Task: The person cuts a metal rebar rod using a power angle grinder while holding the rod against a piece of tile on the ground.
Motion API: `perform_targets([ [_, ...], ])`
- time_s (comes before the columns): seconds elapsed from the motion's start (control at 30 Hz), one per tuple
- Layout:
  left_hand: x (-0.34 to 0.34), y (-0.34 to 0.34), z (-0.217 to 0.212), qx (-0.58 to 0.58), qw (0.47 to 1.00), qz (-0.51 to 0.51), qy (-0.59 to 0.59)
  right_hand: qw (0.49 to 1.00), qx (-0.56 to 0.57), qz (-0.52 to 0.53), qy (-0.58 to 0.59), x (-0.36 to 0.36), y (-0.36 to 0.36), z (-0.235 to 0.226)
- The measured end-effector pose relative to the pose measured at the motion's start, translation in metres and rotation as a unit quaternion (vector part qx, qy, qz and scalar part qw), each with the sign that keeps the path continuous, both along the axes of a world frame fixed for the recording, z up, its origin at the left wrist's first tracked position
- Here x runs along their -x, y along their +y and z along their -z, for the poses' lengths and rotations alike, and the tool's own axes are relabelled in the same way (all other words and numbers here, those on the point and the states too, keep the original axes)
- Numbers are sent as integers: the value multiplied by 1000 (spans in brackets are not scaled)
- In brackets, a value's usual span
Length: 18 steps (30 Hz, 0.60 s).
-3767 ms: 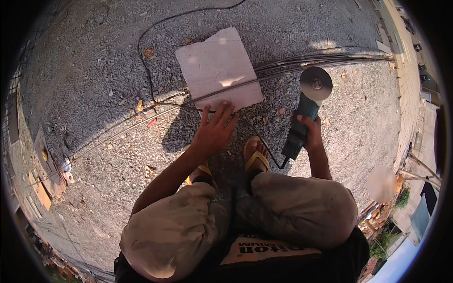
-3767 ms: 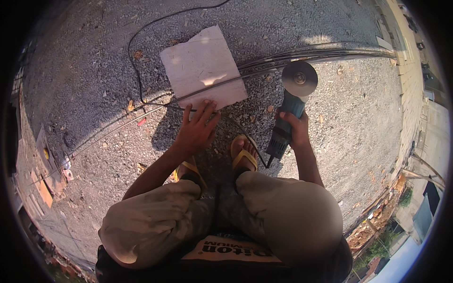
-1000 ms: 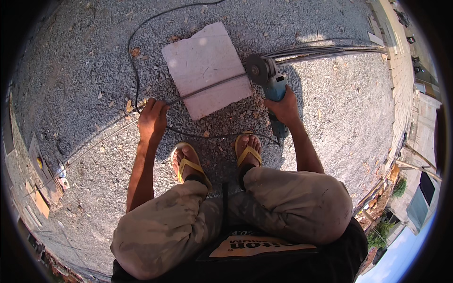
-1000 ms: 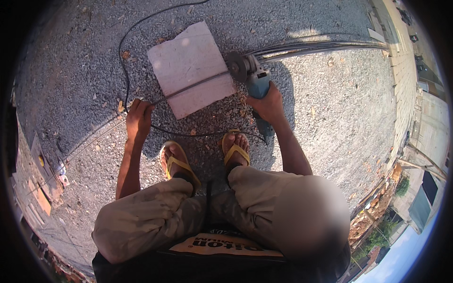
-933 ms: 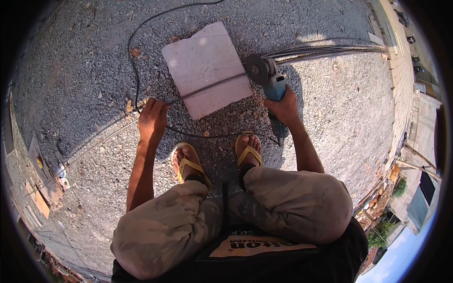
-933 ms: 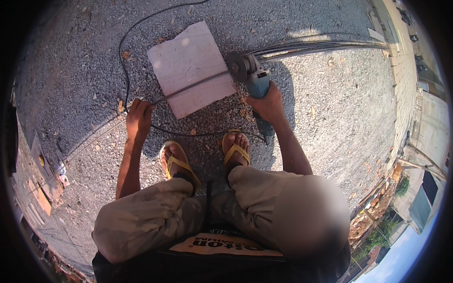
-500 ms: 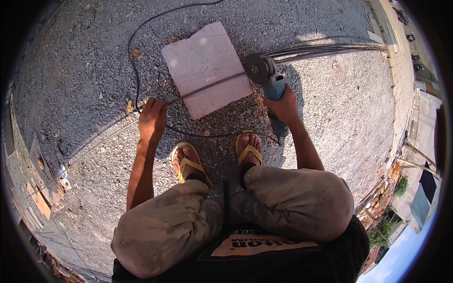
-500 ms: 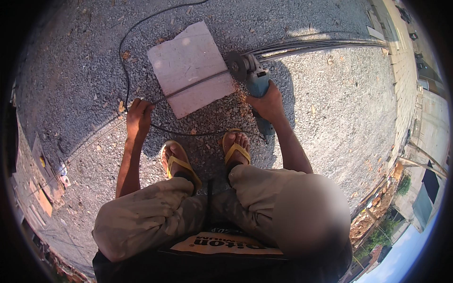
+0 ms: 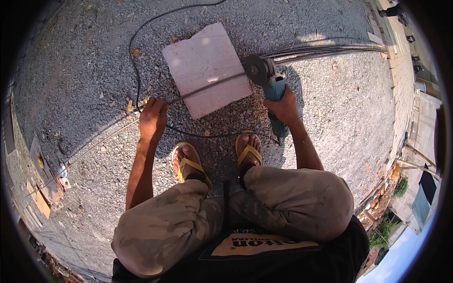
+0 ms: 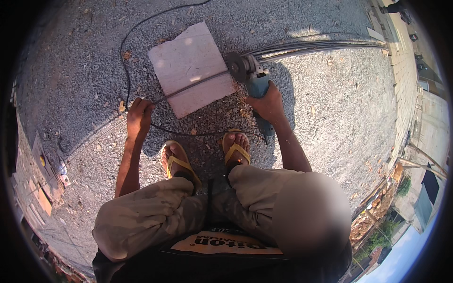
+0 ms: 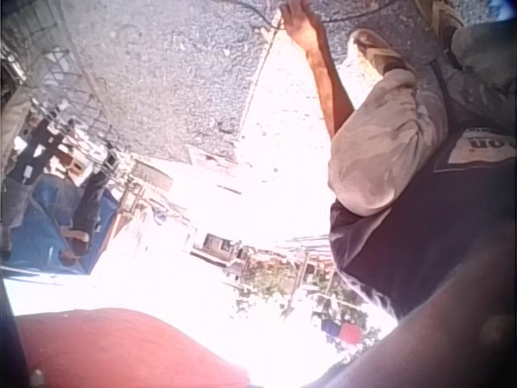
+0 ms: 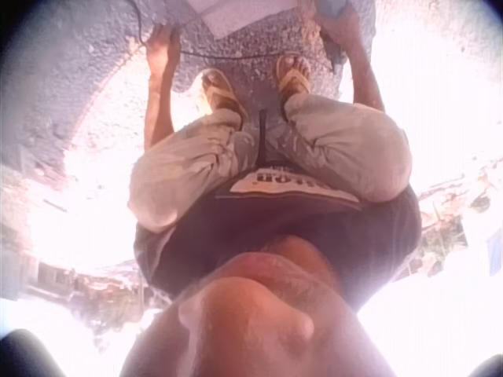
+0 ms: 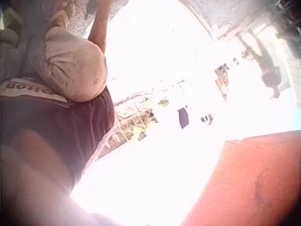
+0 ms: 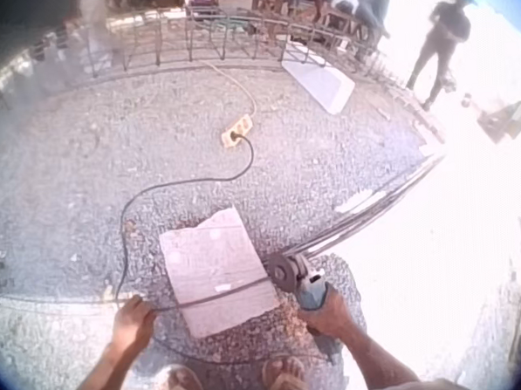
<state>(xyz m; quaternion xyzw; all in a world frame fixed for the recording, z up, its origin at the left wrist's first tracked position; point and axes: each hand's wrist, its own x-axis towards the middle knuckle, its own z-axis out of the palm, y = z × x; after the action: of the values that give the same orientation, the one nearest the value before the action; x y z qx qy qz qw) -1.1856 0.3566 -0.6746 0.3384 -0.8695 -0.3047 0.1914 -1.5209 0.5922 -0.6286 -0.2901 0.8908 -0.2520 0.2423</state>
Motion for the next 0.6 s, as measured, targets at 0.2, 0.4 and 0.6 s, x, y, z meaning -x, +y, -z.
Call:
perform_targets([
  [0.2, -3, 0, 0, 0, 1000, 0, -3, 1000, -7, -10, 12, -2, -2, 1],
  [0.4, 6, 0, 1, -3, 1000, 7, 4, 999, -39, 6, -1, 3, 5, -4],
  [0.6, 2, 0, 4, -2, 1000, 1, -5, 1000, -14, 1, 4, 1, 9, 12],
])
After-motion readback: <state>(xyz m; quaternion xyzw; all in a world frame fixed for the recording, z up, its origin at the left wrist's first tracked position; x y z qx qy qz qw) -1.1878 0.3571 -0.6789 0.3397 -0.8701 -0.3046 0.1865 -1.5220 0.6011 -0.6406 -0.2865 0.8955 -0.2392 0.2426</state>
